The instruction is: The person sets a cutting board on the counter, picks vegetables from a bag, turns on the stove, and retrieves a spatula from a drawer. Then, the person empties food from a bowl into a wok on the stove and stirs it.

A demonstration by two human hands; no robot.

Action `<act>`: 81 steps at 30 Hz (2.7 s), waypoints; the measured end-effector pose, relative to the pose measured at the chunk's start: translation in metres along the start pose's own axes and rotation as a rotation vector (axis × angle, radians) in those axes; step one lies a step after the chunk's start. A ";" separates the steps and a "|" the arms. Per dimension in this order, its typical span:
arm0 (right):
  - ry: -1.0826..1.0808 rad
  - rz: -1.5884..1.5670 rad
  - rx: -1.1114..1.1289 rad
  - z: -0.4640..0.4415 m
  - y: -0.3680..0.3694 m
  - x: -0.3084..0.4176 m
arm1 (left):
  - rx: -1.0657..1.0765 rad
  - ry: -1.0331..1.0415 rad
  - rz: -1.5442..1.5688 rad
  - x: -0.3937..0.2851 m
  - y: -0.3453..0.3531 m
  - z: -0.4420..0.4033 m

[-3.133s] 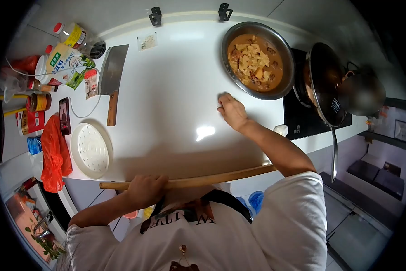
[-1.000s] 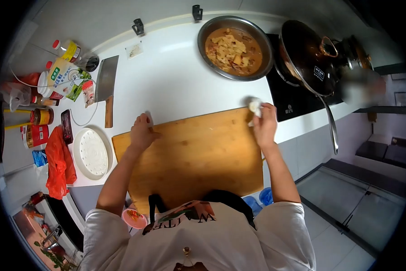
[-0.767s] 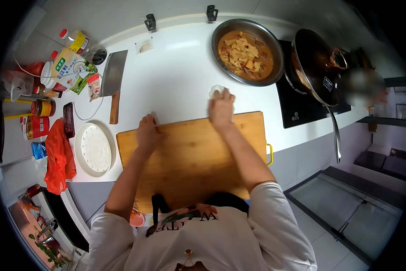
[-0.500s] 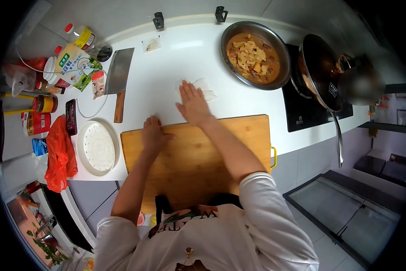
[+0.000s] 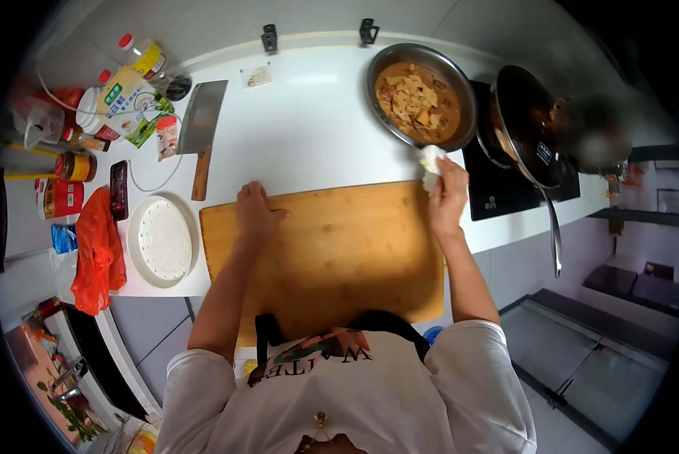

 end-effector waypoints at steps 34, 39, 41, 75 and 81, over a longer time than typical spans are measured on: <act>0.691 0.218 0.540 0.108 -0.026 -0.078 | -0.312 -0.591 -0.044 0.124 -0.014 0.195; 0.739 0.217 0.556 0.107 -0.017 -0.094 | -0.094 -0.713 0.216 0.155 0.003 0.199; 0.721 0.216 0.541 0.115 -0.012 -0.104 | -0.073 -0.697 0.207 0.155 0.000 0.197; 1.277 -0.194 0.493 0.213 -0.066 -0.049 | -0.152 -0.150 -0.296 0.096 -0.060 -0.108; 1.256 -0.148 0.514 0.218 -0.065 -0.057 | -0.314 0.052 -0.143 0.069 -0.079 -0.098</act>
Point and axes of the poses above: each hand's wrist, its own z-axis away from the middle knuckle, its own y-axis out of the palm, x = y × z, the point moved 2 cm from there along -z, towards the middle knuckle, and after that the axes turned 3 degrees about -y, right-handed, at the moved point
